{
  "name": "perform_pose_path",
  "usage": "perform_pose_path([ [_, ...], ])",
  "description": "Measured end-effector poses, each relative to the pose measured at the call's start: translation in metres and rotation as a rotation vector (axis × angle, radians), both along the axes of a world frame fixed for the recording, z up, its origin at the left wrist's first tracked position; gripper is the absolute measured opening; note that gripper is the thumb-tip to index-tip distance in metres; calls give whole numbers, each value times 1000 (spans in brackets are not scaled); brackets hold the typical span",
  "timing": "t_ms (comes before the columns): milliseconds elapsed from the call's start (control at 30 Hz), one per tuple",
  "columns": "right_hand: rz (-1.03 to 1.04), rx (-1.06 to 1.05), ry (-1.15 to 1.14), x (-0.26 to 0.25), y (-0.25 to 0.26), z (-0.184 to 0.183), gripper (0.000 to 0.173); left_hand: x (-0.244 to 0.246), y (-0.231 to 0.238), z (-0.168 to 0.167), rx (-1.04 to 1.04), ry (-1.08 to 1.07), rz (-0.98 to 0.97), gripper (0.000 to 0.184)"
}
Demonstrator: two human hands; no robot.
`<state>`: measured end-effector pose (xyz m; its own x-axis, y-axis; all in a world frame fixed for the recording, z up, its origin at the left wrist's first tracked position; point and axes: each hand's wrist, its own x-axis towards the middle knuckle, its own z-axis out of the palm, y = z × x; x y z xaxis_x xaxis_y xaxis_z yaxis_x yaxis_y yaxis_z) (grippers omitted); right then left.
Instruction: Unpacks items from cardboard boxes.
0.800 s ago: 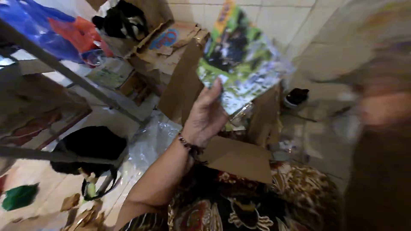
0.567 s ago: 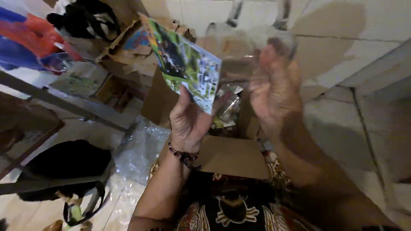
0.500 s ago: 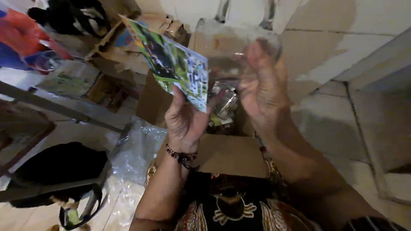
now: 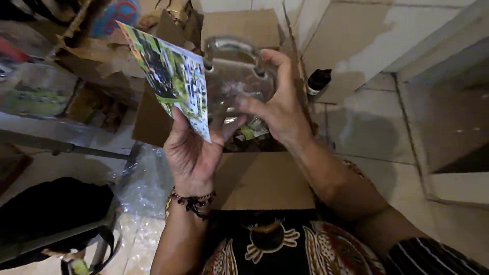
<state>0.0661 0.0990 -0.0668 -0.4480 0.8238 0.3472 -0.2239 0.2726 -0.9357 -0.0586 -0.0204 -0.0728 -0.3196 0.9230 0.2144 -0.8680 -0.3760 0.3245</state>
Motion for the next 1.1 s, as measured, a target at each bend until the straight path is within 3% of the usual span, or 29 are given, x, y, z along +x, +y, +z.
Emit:
perform_pose_path([
  [333,248,-25,-190,14,10,-42,71,-2,-10,-40,-223,-67,-24,46],
  [600,305,-229,-268,13,15,-88,75,-1,-8,-81,-468,-86,14,41],
  [733,317,-284,-353,20,5,-101,78,16,-13,-81,-701,-51,99,34],
  [867,306,-262,-467,21,10,-84,73,18,-2,-79,-718,-117,121,33],
  [1100,271,-121,-501,28,16,-89,74,18,0,-83,-664,-112,117,34],
])
